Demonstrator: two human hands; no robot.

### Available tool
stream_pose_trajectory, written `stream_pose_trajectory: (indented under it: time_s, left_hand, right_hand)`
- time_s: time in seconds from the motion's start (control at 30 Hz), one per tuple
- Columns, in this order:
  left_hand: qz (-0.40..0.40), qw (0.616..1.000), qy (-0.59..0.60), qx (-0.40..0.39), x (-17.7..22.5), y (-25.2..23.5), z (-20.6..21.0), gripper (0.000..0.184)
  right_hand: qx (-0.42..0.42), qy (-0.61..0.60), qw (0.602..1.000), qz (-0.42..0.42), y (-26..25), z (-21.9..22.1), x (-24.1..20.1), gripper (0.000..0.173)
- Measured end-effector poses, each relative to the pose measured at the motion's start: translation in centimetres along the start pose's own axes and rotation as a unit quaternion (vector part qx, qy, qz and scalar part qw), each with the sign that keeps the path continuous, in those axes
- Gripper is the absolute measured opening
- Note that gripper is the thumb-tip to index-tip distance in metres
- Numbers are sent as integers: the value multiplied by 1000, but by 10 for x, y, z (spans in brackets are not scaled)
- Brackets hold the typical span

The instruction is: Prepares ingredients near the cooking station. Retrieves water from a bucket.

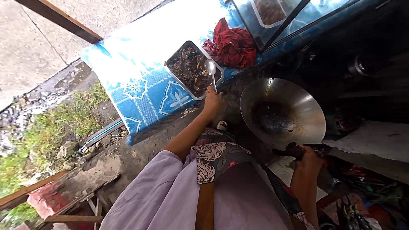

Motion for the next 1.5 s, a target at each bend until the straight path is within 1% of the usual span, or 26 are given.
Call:
stream_pose_trajectory:
  time_s: [0.1,0.17,0.23,0.33,0.4,0.47,0.53,0.6,0.67,0.73,0.83,1.0,1.1,1.2,1.3,1.4,1.5]
  left_hand:
    - [41,999,-4,20,-5,8,-20,56]
    - [63,998,-13,19,-9,13,-33,54]
    - [63,997,-14,29,-22,12,-44,53]
    - [42,994,2,98,-50,5,-69,54]
    - [60,989,-3,132,-53,10,-83,52]
    - [106,983,-11,147,-43,16,-88,47]
    - [175,972,-8,155,-22,24,-84,44]
    - [271,949,-11,160,8,34,-72,41]
    - [356,923,-23,142,38,47,-50,36]
    - [412,905,-37,102,64,59,-22,30]
    - [449,891,-58,27,99,71,27,27]
    - [508,857,-83,-14,159,63,106,19]
    - [508,856,-98,-19,202,48,156,19]
    - [484,869,-103,-14,248,39,204,19]
    - [453,882,-119,-55,286,40,256,19]
    - [454,877,-129,-95,314,31,302,18]
    - [436,877,-165,-117,341,4,340,20]
  right_hand:
    - [8,19,1000,17,0,3,5,24]
    - [19,18,999,26,-3,-1,9,27]
    - [33,12,999,28,-6,-3,13,29]
    - [36,25,999,10,-5,0,6,43]
    - [33,29,999,5,-4,1,2,58]
    - [36,36,999,12,-7,-2,3,65]
    - [41,34,998,23,-12,-6,5,68]
    - [55,20,997,51,-17,-11,9,63]
    - [73,2,994,77,-28,-18,21,54]
    - [96,-9,991,95,-44,-28,34,52]
    - [133,-6,985,110,-71,-49,44,49]
    - [169,35,978,119,-136,-85,49,47]
    - [170,67,975,126,-189,-101,39,49]
    - [185,59,972,134,-255,-113,41,59]
    - [178,93,969,142,-318,-121,38,62]
    - [156,107,967,172,-385,-115,33,59]
    - [139,126,965,182,-452,-98,25,57]
Point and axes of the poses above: each hand's wrist, its own y-axis away from the middle knuckle, its own z-axis out of the palm, x = y × z, the point moved 8 cm from there along -y, towards the middle knuckle, and after that the axes turned 5 degrees about -y, right-handed, at the moved point
